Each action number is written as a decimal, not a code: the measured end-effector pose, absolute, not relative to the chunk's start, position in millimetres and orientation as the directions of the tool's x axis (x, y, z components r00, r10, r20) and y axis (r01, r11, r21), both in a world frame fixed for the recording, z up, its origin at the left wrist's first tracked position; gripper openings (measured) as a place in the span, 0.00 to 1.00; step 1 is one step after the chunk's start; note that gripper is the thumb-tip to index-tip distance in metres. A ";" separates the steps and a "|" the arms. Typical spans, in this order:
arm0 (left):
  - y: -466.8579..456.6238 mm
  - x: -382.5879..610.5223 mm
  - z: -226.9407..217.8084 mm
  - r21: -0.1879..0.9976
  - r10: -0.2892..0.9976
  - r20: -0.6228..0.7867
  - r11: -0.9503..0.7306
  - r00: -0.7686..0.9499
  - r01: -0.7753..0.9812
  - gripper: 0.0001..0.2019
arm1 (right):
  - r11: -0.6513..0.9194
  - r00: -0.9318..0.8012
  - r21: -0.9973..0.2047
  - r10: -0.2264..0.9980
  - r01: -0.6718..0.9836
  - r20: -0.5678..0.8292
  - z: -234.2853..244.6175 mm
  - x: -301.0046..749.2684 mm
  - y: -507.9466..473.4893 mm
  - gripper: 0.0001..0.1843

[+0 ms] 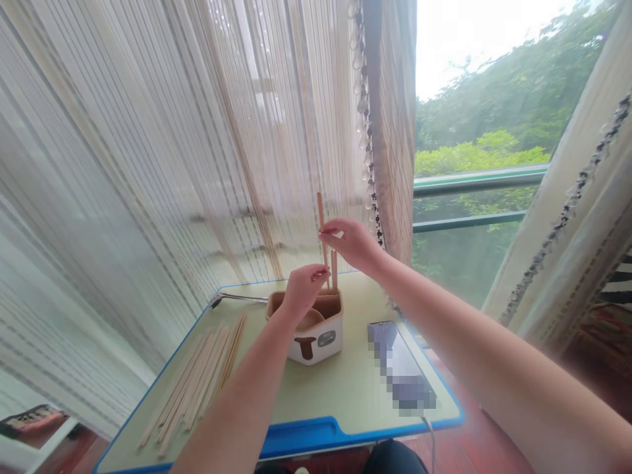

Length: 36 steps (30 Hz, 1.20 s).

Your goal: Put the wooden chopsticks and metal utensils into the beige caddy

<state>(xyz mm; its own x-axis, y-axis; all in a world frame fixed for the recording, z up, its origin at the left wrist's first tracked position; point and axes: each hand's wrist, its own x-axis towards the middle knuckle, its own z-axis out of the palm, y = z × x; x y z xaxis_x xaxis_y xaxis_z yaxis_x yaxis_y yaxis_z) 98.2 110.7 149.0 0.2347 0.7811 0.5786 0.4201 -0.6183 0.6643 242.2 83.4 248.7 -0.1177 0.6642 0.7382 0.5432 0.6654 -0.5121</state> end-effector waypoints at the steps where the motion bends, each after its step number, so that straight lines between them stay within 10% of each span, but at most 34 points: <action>1: 110.6 98.7 148.8 0.664 0.786 0.564 -0.614 0.252 0.427 0.09 | 0.655 -0.118 -0.519 0.676 0.550 0.728 247.5 243.0 84.1 0.05; 36: 105.7 105.2 132.7 0.582 0.805 0.549 -0.563 0.227 0.587 0.10 | 0.640 -0.078 -0.661 0.739 0.393 0.669 212.7 264.2 88.6 0.14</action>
<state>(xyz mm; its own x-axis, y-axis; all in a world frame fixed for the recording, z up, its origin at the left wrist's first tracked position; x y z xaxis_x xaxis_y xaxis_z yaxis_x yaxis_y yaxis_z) 105.2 105.7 132.7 0.2265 0.8046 0.5489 0.5868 -0.5625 0.5824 264.2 88.6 212.7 -0.0780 0.7390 0.6691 0.3927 0.6397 -0.6607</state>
